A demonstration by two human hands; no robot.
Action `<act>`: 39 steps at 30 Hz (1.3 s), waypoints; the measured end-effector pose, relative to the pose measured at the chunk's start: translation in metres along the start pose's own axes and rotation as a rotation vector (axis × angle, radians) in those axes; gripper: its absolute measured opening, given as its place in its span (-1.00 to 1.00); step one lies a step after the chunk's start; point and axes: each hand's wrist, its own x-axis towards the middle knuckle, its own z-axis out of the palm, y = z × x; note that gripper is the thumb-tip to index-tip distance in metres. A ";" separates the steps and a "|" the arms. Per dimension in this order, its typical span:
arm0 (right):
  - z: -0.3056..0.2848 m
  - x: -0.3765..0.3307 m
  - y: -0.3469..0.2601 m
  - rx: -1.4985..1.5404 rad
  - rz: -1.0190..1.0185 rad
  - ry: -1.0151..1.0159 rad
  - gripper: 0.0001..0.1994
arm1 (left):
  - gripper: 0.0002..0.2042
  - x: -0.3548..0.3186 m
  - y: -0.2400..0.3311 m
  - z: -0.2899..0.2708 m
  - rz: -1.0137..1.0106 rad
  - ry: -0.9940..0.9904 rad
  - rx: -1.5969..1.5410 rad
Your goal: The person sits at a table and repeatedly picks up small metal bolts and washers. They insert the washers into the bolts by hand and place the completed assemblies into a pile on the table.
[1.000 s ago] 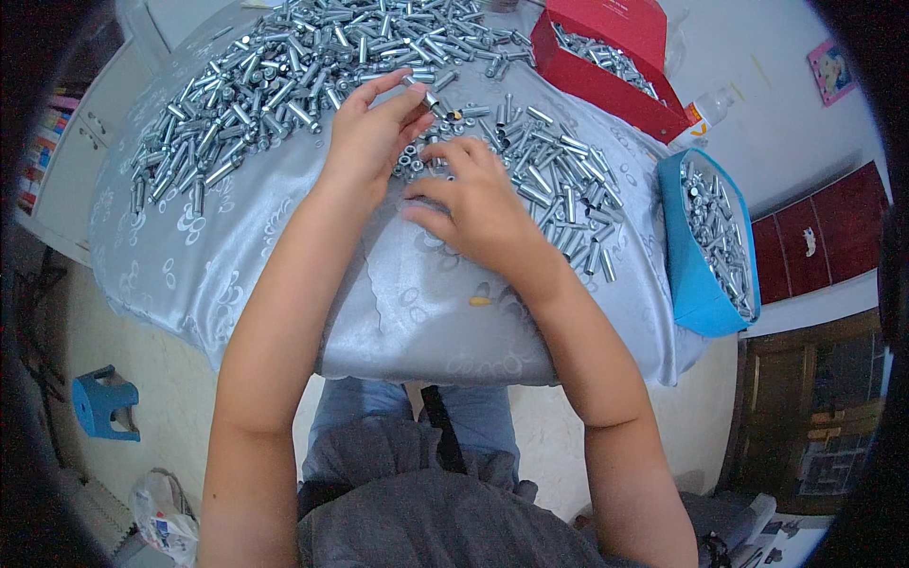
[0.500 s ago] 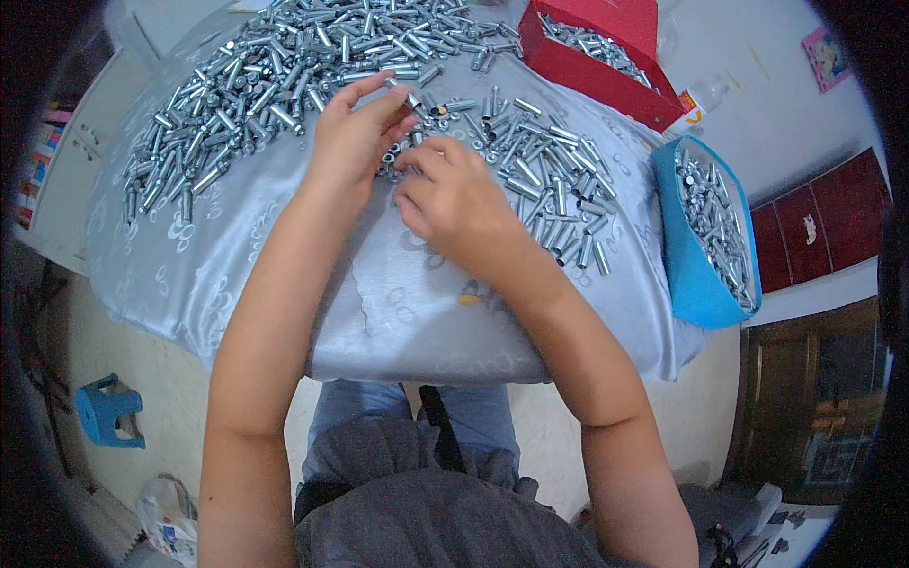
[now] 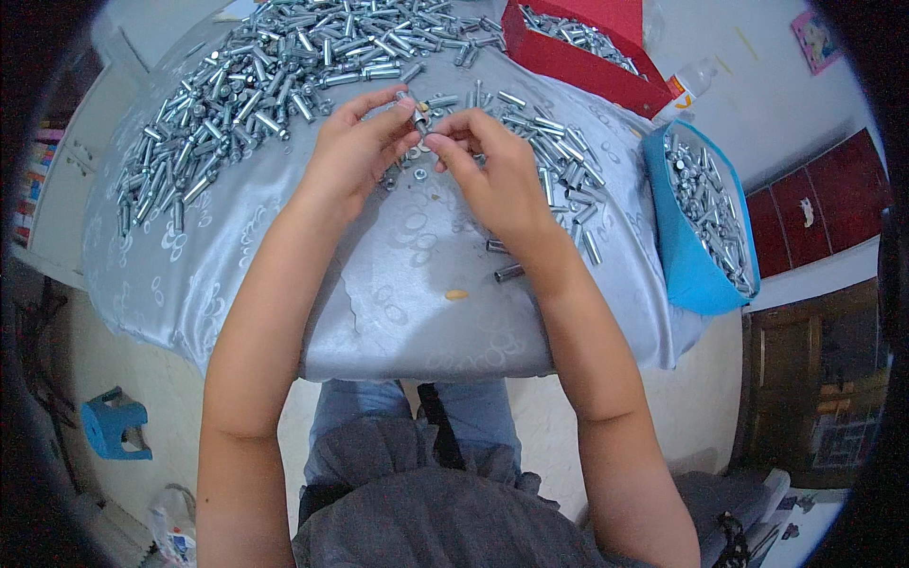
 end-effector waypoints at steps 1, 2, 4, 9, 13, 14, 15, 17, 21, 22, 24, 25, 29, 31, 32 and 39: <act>0.000 0.000 0.002 0.023 0.009 0.000 -0.86 | -0.67 0.001 -0.002 -0.002 -0.012 -0.011 -0.024; 0.001 0.000 0.004 0.046 0.018 0.000 -0.85 | -0.66 0.002 -0.003 -0.003 -0.023 -0.022 -0.049; 0.000 0.000 0.005 0.074 0.045 -0.001 -0.85 | -0.63 0.002 -0.004 -0.003 -0.022 -0.025 -0.052; -0.001 0.001 0.003 0.086 0.035 0.025 -0.83 | -0.63 -0.005 0.000 0.004 -0.025 -0.025 0.009; -0.002 0.001 0.003 0.071 0.037 0.051 -0.82 | -0.66 -0.007 0.000 0.007 -0.046 -0.034 -0.028; -0.003 0.002 0.003 0.039 0.014 0.070 -0.81 | -0.67 -0.006 -0.001 0.006 -0.050 -0.037 -0.047; -0.004 0.003 0.003 0.007 -0.009 0.089 -0.81 | -0.68 -0.007 0.000 0.006 -0.059 -0.051 -0.073; -0.006 0.003 0.005 0.052 0.028 0.073 -0.81 | -0.70 -0.007 0.001 0.005 -0.076 -0.079 -0.125; -0.006 0.004 0.004 0.136 0.073 0.098 -0.83 | -0.70 -0.005 0.000 0.001 -0.116 -0.117 -0.128; -0.006 0.004 0.003 0.196 0.089 0.082 -0.84 | -0.71 -0.006 0.001 0.001 -0.127 -0.145 -0.141; -0.008 0.005 0.003 0.317 0.120 0.051 -0.85 | -0.72 -0.007 0.003 0.001 -0.162 -0.186 -0.191; -0.008 0.005 0.002 0.335 0.122 0.037 -0.85 | -0.73 -0.009 0.004 0.003 -0.185 -0.200 -0.228; -0.012 0.004 -0.001 0.330 0.075 0.006 -0.85 | -0.76 -0.006 0.004 -0.003 -0.256 -0.291 -0.304; -0.013 0.004 -0.002 0.303 0.048 0.008 -0.85 | -0.74 -0.007 0.004 -0.001 -0.237 -0.268 -0.291; -0.013 0.004 -0.002 0.299 0.045 0.010 -0.85 | -0.72 -0.007 0.004 0.000 -0.227 -0.256 -0.284; -0.018 0.006 -0.002 0.125 -0.113 0.032 -0.85 | -0.77 -0.007 0.005 0.000 -0.232 -0.271 -0.267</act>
